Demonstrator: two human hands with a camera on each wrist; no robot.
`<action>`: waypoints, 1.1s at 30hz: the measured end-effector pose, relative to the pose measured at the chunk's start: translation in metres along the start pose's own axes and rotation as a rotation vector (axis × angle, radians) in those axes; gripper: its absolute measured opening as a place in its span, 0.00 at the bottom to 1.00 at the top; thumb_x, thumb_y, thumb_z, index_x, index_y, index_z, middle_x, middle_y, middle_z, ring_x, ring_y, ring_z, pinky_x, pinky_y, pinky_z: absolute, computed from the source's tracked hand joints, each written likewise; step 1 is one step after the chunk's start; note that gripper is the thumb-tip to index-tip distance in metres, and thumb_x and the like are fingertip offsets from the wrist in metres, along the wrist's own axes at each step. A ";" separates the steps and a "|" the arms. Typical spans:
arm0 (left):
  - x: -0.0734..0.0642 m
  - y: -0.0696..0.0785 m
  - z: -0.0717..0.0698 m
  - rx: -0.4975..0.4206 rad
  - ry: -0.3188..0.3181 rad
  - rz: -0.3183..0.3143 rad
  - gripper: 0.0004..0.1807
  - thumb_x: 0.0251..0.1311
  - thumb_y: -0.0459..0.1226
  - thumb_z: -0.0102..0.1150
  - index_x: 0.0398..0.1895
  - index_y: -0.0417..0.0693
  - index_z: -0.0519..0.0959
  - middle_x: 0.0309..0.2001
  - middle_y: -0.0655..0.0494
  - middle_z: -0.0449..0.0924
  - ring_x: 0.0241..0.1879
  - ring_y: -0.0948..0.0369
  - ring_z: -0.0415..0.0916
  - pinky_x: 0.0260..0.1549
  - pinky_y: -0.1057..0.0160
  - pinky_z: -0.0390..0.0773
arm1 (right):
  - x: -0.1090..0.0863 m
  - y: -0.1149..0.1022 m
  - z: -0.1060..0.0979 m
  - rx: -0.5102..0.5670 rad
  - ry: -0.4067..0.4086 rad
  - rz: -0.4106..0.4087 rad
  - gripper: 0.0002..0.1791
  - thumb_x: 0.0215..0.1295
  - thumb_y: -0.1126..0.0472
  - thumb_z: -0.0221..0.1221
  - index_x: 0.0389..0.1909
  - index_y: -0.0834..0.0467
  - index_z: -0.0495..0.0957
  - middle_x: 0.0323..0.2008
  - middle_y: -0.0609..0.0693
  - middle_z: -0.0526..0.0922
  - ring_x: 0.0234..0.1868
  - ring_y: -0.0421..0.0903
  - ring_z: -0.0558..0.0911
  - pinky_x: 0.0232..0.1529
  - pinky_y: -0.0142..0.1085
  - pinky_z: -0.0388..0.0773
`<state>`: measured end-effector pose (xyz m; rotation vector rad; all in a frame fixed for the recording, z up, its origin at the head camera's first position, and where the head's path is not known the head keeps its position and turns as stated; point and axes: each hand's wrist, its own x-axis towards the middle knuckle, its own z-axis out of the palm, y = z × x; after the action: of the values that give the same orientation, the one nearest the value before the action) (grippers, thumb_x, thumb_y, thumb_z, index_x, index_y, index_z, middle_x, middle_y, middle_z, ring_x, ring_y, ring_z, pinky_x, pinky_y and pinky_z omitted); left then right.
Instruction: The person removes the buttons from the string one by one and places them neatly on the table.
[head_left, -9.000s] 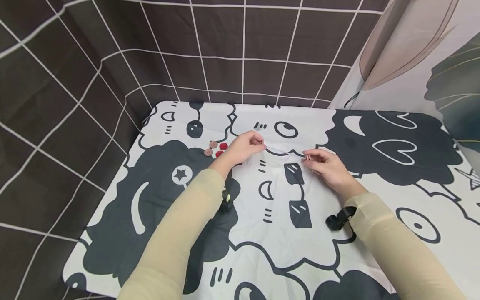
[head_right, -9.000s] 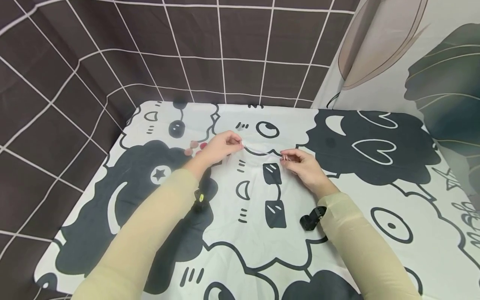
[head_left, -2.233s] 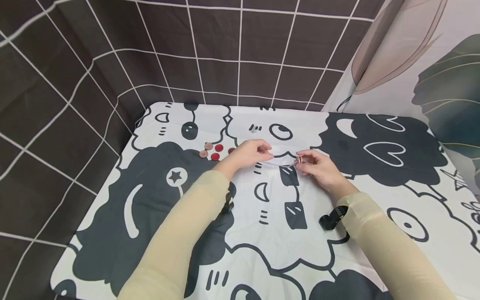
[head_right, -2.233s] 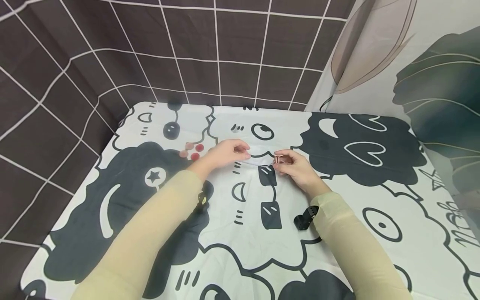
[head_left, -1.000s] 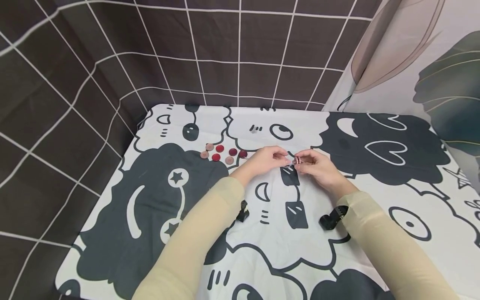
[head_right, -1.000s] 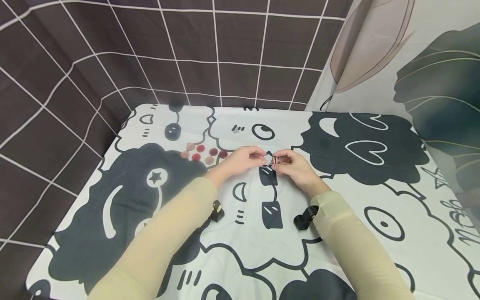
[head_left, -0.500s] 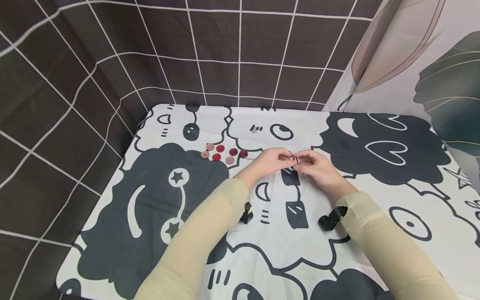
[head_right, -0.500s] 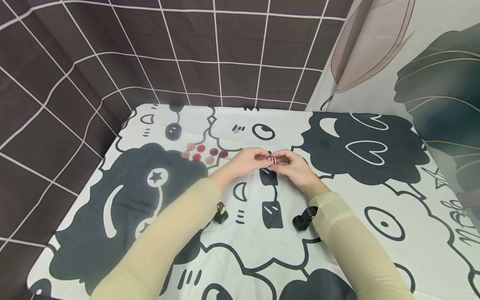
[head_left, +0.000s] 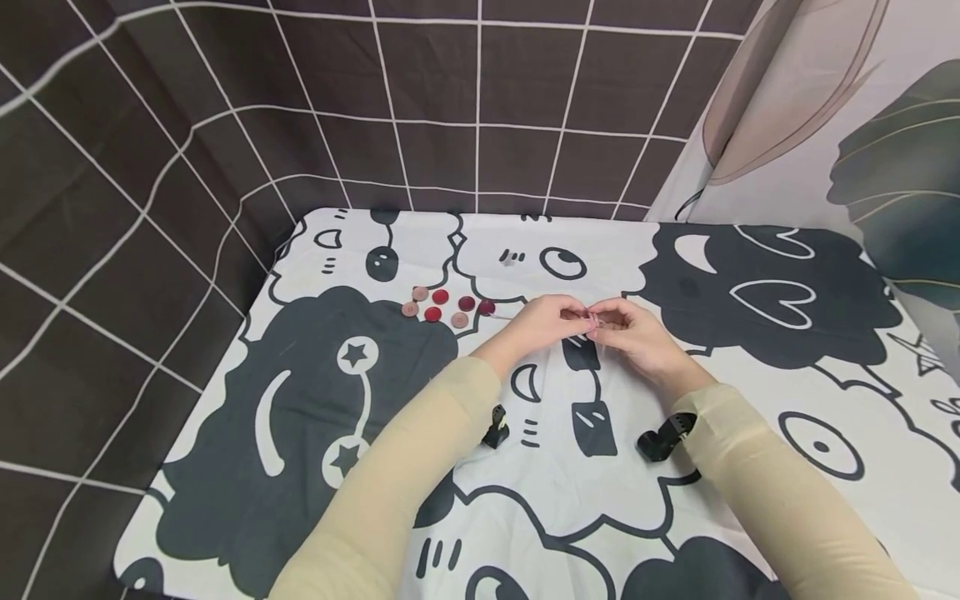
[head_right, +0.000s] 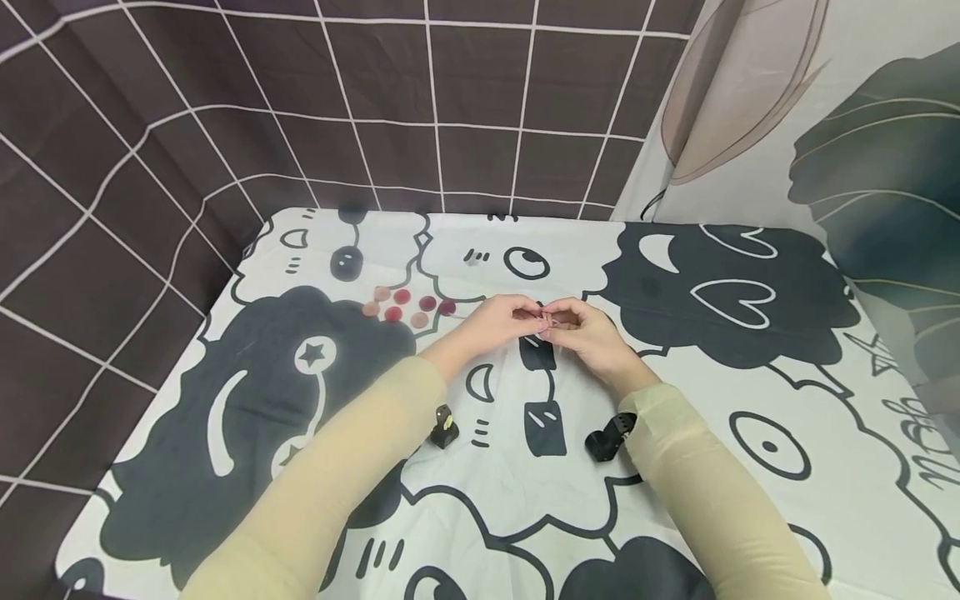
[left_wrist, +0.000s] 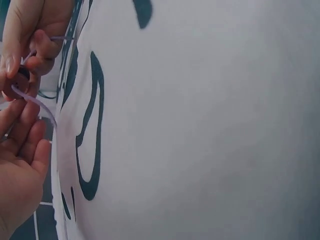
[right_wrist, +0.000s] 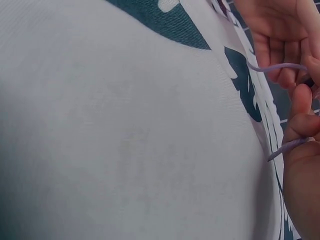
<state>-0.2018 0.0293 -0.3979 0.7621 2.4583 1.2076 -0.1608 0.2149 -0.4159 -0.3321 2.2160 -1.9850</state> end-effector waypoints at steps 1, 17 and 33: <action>0.000 0.000 0.001 0.004 0.004 -0.002 0.17 0.61 0.47 0.57 0.47 0.48 0.80 0.39 0.61 0.80 0.40 0.68 0.74 0.42 0.74 0.69 | -0.001 0.000 -0.001 0.000 -0.002 0.002 0.17 0.55 0.77 0.59 0.45 0.60 0.73 0.38 0.44 0.79 0.39 0.37 0.80 0.34 0.25 0.74; 0.000 0.003 0.003 -0.017 0.067 -0.047 0.11 0.60 0.44 0.58 0.41 0.50 0.80 0.35 0.63 0.79 0.39 0.68 0.74 0.39 0.73 0.70 | -0.004 -0.004 -0.001 -0.038 0.014 0.040 0.17 0.57 0.73 0.61 0.47 0.67 0.71 0.36 0.43 0.80 0.33 0.37 0.78 0.26 0.29 0.73; -0.001 -0.004 -0.001 -0.091 0.088 -0.034 0.12 0.55 0.38 0.63 0.42 0.48 0.75 0.35 0.61 0.78 0.37 0.66 0.74 0.39 0.72 0.70 | -0.006 -0.002 -0.009 -0.091 0.039 0.031 0.20 0.60 0.70 0.60 0.51 0.74 0.68 0.38 0.43 0.81 0.39 0.37 0.79 0.33 0.27 0.73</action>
<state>-0.2027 0.0254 -0.4006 0.6528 2.4559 1.3572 -0.1574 0.2248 -0.4129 -0.2698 2.3254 -1.8958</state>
